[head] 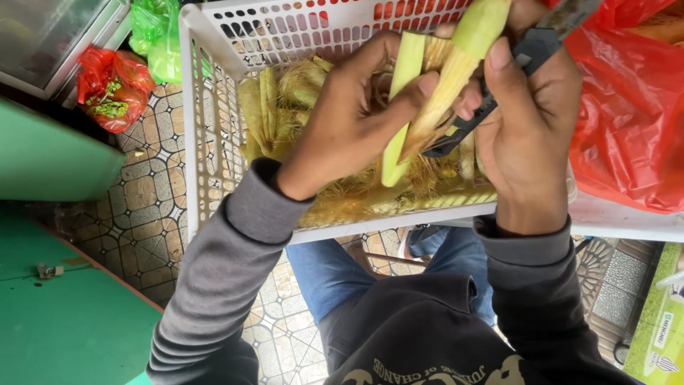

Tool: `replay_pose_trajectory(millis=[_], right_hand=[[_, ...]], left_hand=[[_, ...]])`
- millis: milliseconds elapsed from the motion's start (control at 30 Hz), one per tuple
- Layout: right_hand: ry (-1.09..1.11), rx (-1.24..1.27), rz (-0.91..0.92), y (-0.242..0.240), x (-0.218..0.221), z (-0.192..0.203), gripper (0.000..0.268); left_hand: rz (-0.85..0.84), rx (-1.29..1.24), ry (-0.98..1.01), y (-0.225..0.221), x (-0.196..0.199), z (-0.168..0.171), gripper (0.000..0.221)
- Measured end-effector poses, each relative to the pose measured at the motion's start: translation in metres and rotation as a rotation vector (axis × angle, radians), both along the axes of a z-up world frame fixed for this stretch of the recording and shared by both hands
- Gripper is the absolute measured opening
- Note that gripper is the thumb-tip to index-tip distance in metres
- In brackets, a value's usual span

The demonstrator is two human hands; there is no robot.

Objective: Peeling the husks and silk off baby corn cobs and trimming the ends with a knife.

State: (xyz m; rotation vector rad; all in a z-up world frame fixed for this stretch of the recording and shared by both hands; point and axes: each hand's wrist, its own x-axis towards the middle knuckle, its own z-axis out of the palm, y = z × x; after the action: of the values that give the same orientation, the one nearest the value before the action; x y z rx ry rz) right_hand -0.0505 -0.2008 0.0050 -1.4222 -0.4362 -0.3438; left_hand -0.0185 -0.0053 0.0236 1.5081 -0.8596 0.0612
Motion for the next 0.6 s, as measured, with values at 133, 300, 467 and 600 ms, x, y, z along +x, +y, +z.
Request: replay_pose_trajectory(millis=[133, 300, 467, 600], right_hand=[[-0.107, -0.124, -0.064, 0.009, 0.005, 0.003, 0.037], [-0.045, 0.087, -0.107, -0.001, 0.006, 0.001, 0.018], [-0.155, 0.048, -0.084, 0.003, 0.007, 0.010, 0.020], [-0.184, 0.185, -0.185, -0.030, 0.012, 0.003, 0.018]], left_hand=[[0.079, 0.058, -0.085, -0.003, -0.001, 0.001, 0.019], [0.118, 0.008, 0.018, 0.000, 0.007, -0.006, 0.034], [-0.231, 0.011, 0.105, 0.003, 0.006, -0.003, 0.052], [-0.164, 0.258, -0.055, 0.008, 0.008, -0.009, 0.035]])
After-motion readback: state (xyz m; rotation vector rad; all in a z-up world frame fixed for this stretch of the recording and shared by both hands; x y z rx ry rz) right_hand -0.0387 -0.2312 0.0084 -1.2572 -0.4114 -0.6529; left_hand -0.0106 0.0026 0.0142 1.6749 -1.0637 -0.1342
